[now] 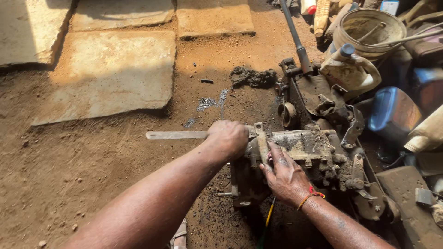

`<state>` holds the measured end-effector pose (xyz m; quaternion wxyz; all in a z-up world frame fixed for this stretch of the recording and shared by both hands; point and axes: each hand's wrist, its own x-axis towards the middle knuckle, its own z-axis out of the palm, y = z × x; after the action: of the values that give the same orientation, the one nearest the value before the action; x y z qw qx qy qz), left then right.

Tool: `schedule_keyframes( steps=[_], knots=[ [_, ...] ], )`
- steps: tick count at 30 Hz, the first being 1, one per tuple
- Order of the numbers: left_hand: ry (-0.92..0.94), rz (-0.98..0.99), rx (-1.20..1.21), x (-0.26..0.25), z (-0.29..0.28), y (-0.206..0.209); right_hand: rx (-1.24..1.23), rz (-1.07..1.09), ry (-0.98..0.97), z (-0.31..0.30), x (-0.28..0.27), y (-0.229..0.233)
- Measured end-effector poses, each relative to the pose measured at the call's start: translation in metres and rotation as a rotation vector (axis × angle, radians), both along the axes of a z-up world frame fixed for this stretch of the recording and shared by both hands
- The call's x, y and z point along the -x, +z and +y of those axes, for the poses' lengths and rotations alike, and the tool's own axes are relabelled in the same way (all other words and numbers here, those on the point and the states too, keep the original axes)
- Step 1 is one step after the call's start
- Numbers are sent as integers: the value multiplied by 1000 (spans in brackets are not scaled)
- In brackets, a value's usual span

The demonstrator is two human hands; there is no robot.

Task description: The person scrapes residue from a metallic engine casing using a thin metal strip and their hands while it rests on the ground.

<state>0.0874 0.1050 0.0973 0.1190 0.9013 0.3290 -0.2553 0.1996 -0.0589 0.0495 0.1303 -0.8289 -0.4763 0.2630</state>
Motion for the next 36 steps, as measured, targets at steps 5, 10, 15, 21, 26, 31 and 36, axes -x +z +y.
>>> schedule_keyframes(
  steps=[5,10,15,21,26,31,36],
  knots=[
    [-95,26,67,21,-13,25,20,23,13,2,-1,2],
    [-112,109,82,27,-15,17,13,2,25,1,-3,-8],
    [-88,-164,2,1,2,-14,-9,-2,-3,2,1,-1],
    [136,59,40,18,31,-25,42,-27,41,-1,-2,-4],
    [336,-232,103,29,31,-39,87,-34,27,0,-3,-4],
    [368,-238,152,21,28,-31,129,-10,14,3,1,3],
    [248,-342,192,32,4,-24,132,4,-10,5,1,0]
  ],
)
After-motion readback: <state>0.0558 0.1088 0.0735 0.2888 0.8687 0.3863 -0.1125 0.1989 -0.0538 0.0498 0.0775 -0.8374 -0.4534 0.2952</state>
